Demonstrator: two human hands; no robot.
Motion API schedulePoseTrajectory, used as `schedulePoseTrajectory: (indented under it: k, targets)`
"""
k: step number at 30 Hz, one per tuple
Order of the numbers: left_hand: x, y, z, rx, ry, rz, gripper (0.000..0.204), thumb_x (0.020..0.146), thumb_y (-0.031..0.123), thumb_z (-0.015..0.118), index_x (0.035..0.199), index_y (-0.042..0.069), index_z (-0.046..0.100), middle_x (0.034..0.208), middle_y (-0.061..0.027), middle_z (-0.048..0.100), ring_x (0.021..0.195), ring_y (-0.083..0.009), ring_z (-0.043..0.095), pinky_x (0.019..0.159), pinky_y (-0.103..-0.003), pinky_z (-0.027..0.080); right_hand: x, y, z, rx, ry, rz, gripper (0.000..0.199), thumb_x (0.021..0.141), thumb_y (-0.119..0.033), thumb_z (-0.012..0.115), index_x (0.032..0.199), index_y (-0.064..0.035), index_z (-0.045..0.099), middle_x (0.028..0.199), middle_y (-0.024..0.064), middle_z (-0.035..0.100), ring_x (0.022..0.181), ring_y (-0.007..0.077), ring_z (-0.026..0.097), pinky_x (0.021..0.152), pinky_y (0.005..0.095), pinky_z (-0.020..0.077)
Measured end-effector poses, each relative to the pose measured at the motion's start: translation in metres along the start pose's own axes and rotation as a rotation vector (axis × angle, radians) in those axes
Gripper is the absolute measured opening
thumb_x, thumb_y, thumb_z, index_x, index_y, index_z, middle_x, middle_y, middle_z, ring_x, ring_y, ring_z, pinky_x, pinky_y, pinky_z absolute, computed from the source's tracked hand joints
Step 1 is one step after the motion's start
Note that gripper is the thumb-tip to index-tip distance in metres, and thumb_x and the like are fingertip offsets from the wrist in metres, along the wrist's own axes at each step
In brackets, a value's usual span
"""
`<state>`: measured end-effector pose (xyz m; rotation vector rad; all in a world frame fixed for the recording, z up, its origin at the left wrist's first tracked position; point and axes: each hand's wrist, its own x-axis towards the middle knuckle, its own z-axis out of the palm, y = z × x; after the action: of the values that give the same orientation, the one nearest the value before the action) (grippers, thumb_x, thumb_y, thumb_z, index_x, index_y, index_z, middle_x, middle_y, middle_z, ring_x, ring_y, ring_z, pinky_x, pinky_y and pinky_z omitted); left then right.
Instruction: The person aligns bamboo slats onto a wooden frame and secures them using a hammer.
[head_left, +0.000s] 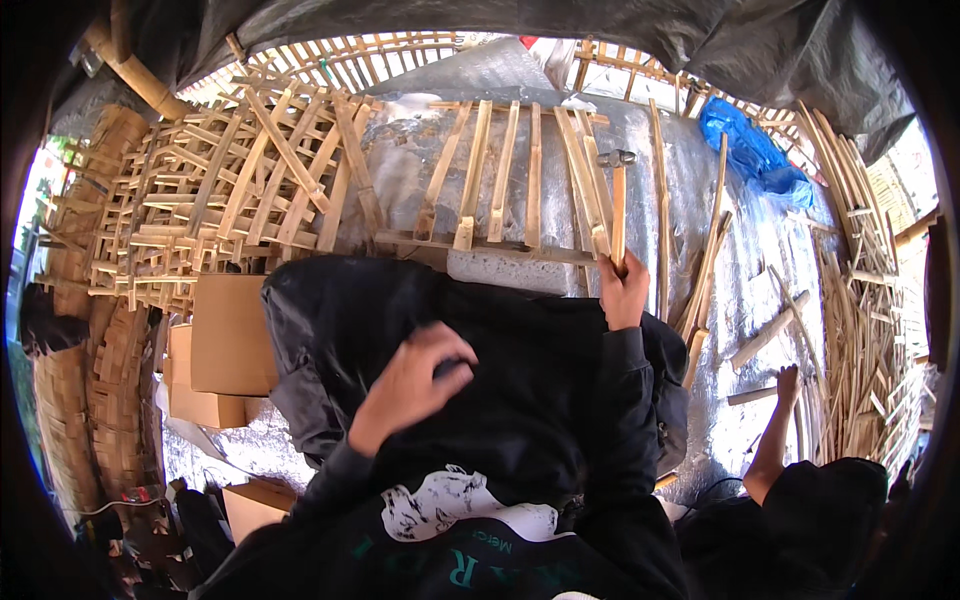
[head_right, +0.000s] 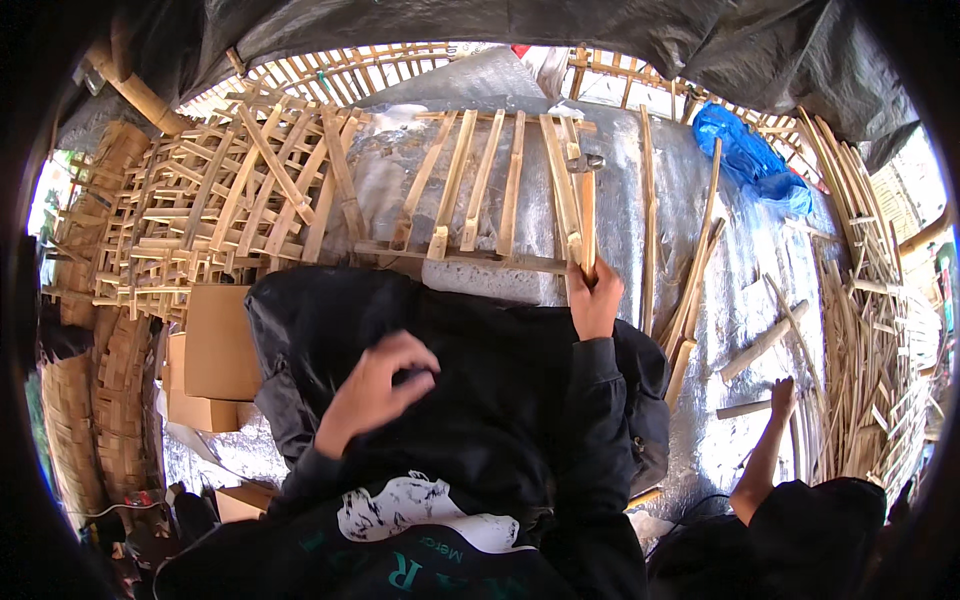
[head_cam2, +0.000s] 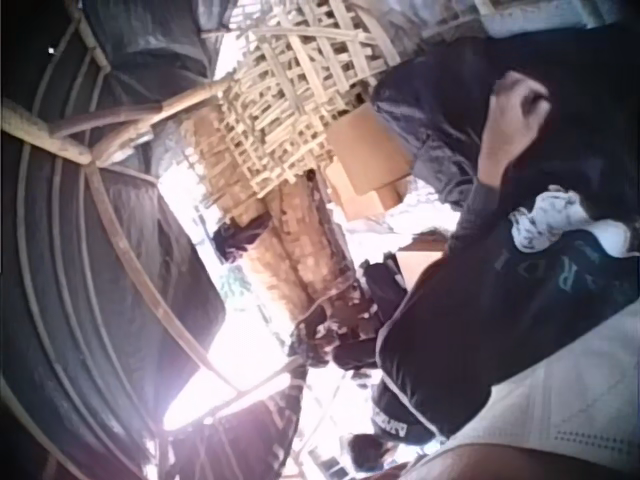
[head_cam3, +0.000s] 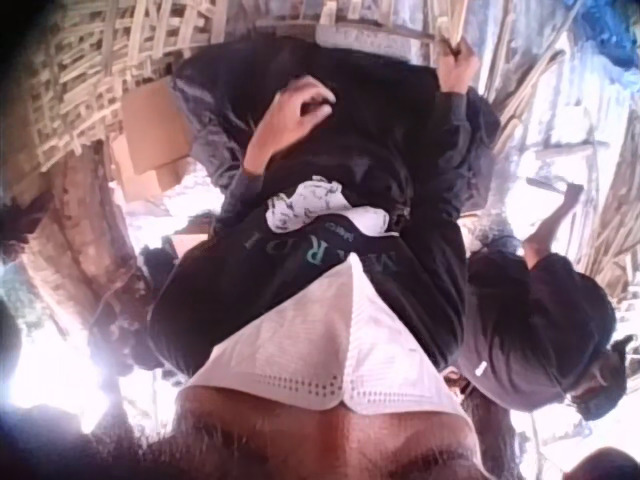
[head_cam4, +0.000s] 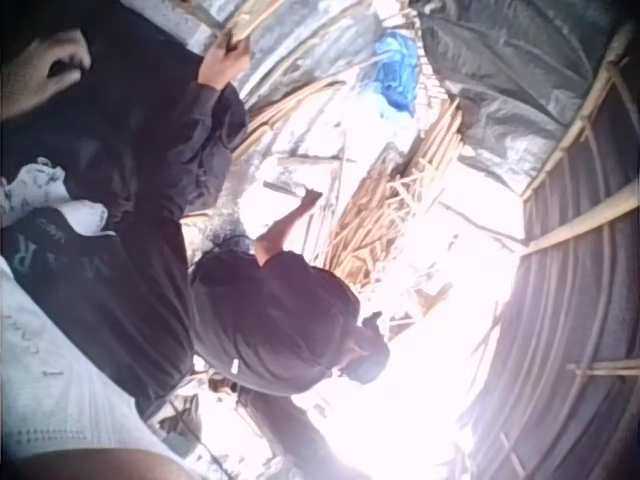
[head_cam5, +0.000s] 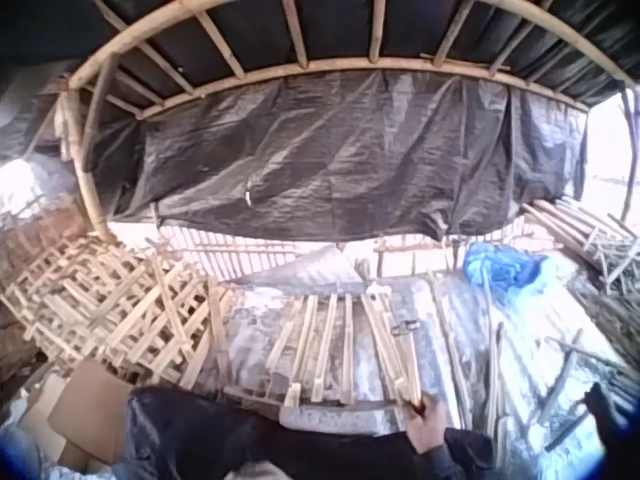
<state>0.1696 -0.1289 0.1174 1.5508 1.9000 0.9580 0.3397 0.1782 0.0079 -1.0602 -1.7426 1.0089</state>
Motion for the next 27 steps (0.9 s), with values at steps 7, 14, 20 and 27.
schedulePoseTrajectory:
  k: [7, 14, 20, 27]
  targets:
    - [-0.073, 0.156, 0.010, -2.109, -0.619, -0.013, 0.025, 0.102, 0.018, 0.068, 0.092, -0.005, 0.069, 0.092, -0.0126, 0.069, 0.080, -0.0208, 0.067, 0.074, -0.037, 0.052, 0.006, 0.004, 0.006, -0.007, -0.006, -0.014, 0.027, 0.088, -0.013, 0.075, 0.078, 0.0031, 0.056, 0.057, 0.0091, 0.041, 0.053, 0.0142, 0.036, 0.051, 0.0387, 0.0312]
    - [-0.080, 0.184, 0.060, -2.784, -1.057, 0.710, 0.043, 0.100, 0.042, 0.066, 0.091, 0.000, 0.058, 0.086, -0.0091, 0.060, 0.071, -0.0278, 0.057, 0.069, -0.041, 0.046, 0.001, 0.017, 0.004, -0.052, -0.013, 0.005, 0.032, 0.086, -0.014, 0.077, 0.074, 0.0029, 0.052, 0.056, 0.0103, 0.040, 0.053, 0.0165, 0.034, 0.051, 0.0399, 0.0295]
    - [-0.088, 0.180, 0.027, -2.304, -0.416, 0.283, 0.025, 0.102, 0.016, 0.065, 0.090, -0.005, 0.064, 0.076, -0.0132, 0.063, 0.064, -0.0246, 0.058, 0.058, -0.039, 0.045, 0.001, 0.011, 0.011, -0.038, -0.016, 0.029, 0.034, 0.086, -0.015, 0.078, 0.074, 0.0032, 0.051, 0.057, 0.0103, 0.040, 0.054, 0.0168, 0.033, 0.051, 0.0402, 0.0293]
    - [-0.084, 0.162, 0.050, -2.330, -0.507, 0.444, 0.029, 0.091, 0.020, 0.079, 0.088, -0.006, 0.066, 0.077, -0.0154, 0.065, 0.060, -0.0277, 0.060, 0.056, -0.039, 0.048, 0.002, 0.014, 0.007, -0.038, -0.034, 0.066, 0.031, 0.086, -0.014, 0.077, 0.076, 0.0038, 0.054, 0.057, 0.0108, 0.040, 0.053, 0.0167, 0.034, 0.051, 0.0398, 0.0301]
